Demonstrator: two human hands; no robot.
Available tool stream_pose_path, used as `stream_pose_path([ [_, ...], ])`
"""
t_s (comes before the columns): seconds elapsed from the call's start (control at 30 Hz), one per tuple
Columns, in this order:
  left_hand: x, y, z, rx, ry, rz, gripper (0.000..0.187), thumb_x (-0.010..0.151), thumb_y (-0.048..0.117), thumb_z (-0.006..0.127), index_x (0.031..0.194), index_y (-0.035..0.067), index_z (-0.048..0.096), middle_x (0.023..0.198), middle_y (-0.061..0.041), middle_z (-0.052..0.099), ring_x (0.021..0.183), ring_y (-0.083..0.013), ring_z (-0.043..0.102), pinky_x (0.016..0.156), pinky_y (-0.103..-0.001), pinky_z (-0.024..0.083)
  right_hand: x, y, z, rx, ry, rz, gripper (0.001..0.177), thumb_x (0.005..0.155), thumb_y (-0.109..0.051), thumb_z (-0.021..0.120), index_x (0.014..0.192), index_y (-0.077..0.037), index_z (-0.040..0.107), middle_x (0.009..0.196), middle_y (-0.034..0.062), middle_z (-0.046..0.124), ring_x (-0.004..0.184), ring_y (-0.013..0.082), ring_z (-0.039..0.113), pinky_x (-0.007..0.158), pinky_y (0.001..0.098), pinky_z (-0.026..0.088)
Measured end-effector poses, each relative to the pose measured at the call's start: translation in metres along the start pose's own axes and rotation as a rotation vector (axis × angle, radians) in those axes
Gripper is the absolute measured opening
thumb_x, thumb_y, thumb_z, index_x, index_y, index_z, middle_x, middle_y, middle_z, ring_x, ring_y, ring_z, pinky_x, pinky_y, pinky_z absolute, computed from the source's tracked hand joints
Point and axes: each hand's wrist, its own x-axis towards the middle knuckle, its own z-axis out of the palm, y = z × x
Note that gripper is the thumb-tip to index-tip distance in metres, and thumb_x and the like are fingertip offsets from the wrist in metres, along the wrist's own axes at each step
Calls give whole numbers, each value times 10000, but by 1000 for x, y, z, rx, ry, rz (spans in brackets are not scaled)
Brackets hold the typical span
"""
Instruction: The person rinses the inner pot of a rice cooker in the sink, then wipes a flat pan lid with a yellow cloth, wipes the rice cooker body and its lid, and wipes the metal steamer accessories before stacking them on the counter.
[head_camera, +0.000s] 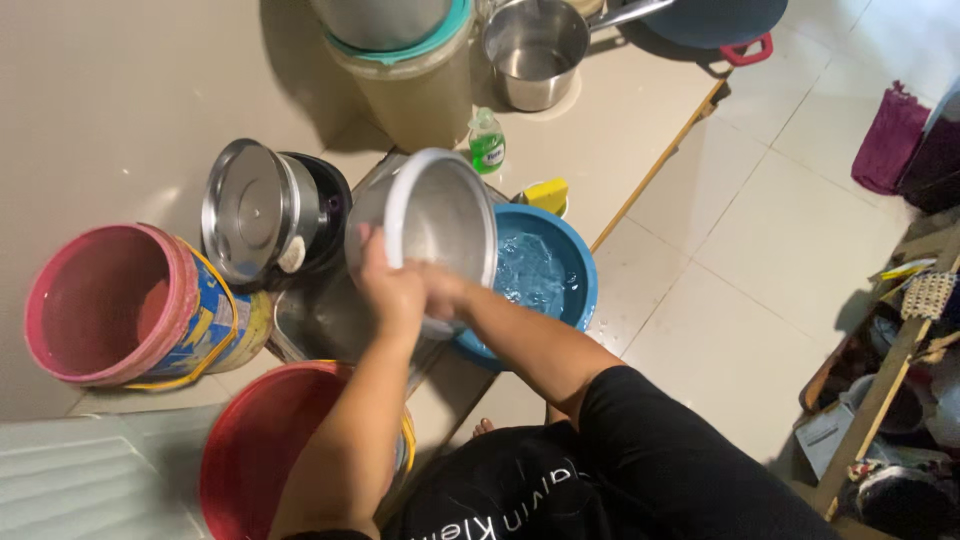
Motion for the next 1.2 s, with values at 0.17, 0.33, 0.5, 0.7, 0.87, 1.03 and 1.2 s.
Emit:
stream_pose_path([
  [0.17, 1, -19, -41, -432, -44, -550, 571, 775, -81, 596, 1343, -12, 587, 1144, -146, 715, 974, -240, 693, 850, -322, 545, -39, -26, 5, -1900, -29, 243, 468, 929, -217, 556, 1361, -42, 595, 1375, 157, 565, 1268, 318, 505, 1067, 479, 381],
  [0.33, -14, -20, -54, -800, -12, -593, 659, 708, -115, 558, 1356, -7, 593, 1125, -71, 708, 945, -160, 683, 843, -264, 539, -47, -85, -5, -2752, 111, -499, 521, 910, -263, 530, 1372, -33, 598, 1454, 139, 526, 1328, 331, 438, 1108, 480, 308],
  [0.5, -17, -35, -53, -720, 57, -477, 612, 751, -90, 575, 1357, -3, 600, 1137, -66, 716, 976, -149, 691, 881, -260, 556, -33, -33, 33, -2269, 410, 195, 479, 971, -277, 506, 1365, -19, 593, 1416, 160, 538, 1319, 339, 454, 1085, 482, 347],
  [0.7, -14, -35, -42, -772, 65, -444, 535, 790, -70, 579, 1318, -25, 651, 1113, -79, 716, 968, -146, 676, 903, -266, 557, 8, 10, 47, -721, -96, 67, 399, 1002, -205, 538, 1331, 3, 631, 1317, 269, 639, 1088, 300, 651, 977, 514, 496],
  [0.87, -1, -43, -60, -620, 27, -220, 532, 794, -48, 599, 1325, -32, 617, 1138, -91, 718, 1011, -157, 685, 934, -286, 553, -37, -28, 23, -1274, -417, -272, 454, 1142, -326, 400, 1522, -81, 447, 1562, 179, 513, 1478, 254, 450, 1243, 409, 314],
  [1.03, -4, -40, -56, -487, 10, -164, 546, 791, -44, 600, 1337, -44, 598, 1203, -156, 726, 1087, -213, 703, 972, -325, 541, -84, -94, -9, -2629, 5, 51, 550, 965, -394, 426, 1434, -110, 467, 1618, 92, 368, 1503, 260, 258, 1241, 487, 121],
  [1.2, -7, -45, -26, -527, -118, -99, 538, 816, -48, 578, 1353, -37, 602, 1279, -201, 720, 1206, -244, 696, 1068, -341, 509, -129, -99, -44, -2119, 506, -356, 215, 948, -173, 631, 1163, -159, 636, 1318, 115, 606, 1295, 314, 543, 1155, 444, 446],
])
